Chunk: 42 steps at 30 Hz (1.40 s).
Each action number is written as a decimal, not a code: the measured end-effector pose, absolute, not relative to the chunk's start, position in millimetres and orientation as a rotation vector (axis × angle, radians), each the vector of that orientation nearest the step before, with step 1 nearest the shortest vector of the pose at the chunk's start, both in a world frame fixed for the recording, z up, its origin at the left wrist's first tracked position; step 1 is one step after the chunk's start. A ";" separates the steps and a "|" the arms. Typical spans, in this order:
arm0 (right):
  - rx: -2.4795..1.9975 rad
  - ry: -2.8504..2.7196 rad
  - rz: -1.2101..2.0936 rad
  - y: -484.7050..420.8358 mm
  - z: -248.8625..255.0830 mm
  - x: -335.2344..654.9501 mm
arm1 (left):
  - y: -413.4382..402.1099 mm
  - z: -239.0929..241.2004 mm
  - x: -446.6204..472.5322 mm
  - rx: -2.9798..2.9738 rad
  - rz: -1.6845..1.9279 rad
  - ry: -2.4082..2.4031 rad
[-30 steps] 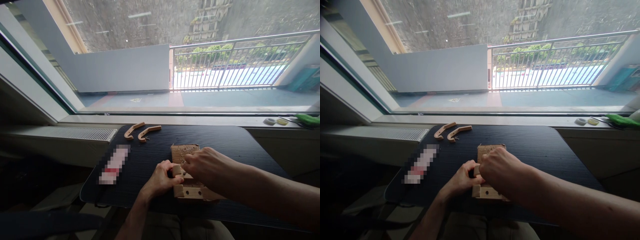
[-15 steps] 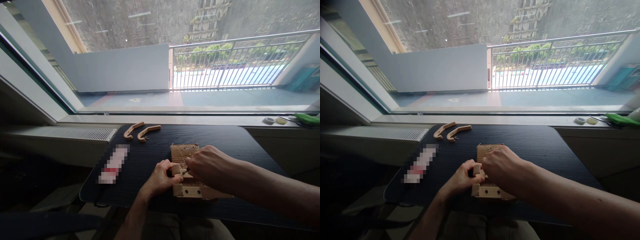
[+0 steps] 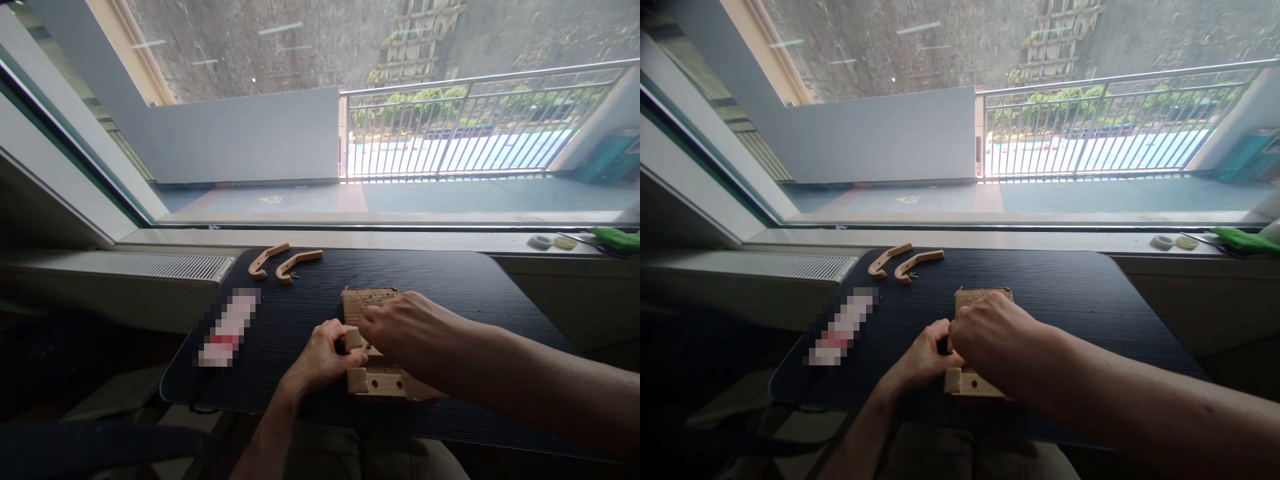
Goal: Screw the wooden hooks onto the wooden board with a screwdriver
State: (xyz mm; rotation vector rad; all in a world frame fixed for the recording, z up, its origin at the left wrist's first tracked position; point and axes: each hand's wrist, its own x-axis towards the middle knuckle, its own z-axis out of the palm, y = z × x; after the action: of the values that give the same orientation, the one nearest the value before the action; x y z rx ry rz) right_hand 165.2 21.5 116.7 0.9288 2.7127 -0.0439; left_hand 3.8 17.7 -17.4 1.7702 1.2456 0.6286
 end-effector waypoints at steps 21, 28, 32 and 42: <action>0.997 2.704 -0.106 21.7 131.9 171.1 | 16.8 -19.3 5.4 1.741 0.682 1.249; 0.991 2.680 -0.058 13.5 139.3 172.1 | 16.2 -16.4 4.6 1.738 0.657 1.262; 0.984 2.731 -0.113 21.2 123.1 175.8 | 16.9 -18.8 4.6 1.764 0.649 1.259; 1.067 2.696 -0.011 22.2 125.6 167.4 | 17.6 -20.1 4.4 1.769 0.641 1.261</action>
State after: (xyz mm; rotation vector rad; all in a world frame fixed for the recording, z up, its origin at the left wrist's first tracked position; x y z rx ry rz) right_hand 167.4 22.2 125.6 1.0673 2.6959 -0.0114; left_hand 4.4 17.6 -20.1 1.7690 1.2614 0.6413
